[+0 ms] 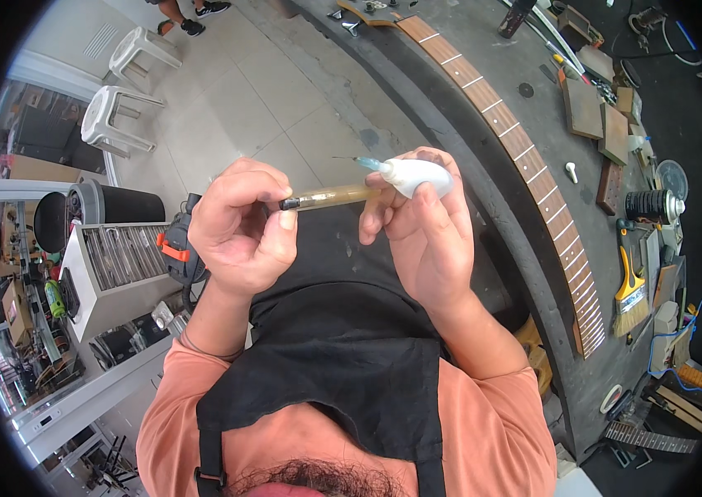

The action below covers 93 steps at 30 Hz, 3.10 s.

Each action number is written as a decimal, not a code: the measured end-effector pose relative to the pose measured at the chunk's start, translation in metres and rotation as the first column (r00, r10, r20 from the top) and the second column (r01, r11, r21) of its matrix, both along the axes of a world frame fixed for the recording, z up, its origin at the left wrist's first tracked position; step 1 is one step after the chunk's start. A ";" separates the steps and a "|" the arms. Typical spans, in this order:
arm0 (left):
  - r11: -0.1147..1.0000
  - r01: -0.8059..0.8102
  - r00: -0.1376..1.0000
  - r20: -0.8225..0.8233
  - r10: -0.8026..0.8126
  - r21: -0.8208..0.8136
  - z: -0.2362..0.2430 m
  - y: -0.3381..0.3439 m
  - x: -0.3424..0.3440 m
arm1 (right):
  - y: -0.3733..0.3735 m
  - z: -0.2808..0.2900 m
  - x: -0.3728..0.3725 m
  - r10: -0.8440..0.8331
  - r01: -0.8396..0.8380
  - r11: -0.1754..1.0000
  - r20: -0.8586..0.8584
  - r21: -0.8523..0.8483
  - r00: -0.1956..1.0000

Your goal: The person applies glue to a small cylindrical component and inserts it into the guitar fretboard. They then handle a small black object and a white earbud-like item, placing them on the workbench. The person continues to manipulate the fretboard and small parts throughout the clip.

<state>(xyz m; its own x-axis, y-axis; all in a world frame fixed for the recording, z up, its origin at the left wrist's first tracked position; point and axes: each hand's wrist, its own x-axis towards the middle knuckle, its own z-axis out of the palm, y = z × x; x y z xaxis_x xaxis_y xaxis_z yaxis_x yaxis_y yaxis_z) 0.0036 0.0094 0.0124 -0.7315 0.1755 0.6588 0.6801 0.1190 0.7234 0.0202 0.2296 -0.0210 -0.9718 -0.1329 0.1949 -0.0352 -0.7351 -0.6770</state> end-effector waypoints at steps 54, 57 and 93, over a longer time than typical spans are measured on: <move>0.993 -0.119 0.975 -0.187 0.120 0.018 0.018 -0.042 -0.019 | 0.188 0.018 -0.232 -0.372 0.379 -0.181 -0.420 0.908 0.828; 0.993 -0.113 0.977 -0.176 0.117 0.034 0.026 -0.048 -0.023 | 0.225 -0.007 -0.247 -0.369 0.403 -0.300 -0.494 0.865 0.787; 0.997 -0.038 0.999 0.001 0.038 0.065 0.011 -0.058 -0.014 | -0.051 0.031 -0.053 0.189 0.484 0.529 -0.653 0.697 0.734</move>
<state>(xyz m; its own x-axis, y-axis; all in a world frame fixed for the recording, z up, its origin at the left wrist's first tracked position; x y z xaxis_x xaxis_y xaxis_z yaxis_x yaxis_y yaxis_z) -0.0105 -0.0488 0.0236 -0.7370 0.1045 0.6678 0.6758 0.0975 0.7306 -0.0327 0.1781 0.0099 -0.6847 -0.4148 0.5993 -0.7043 0.1648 -0.6905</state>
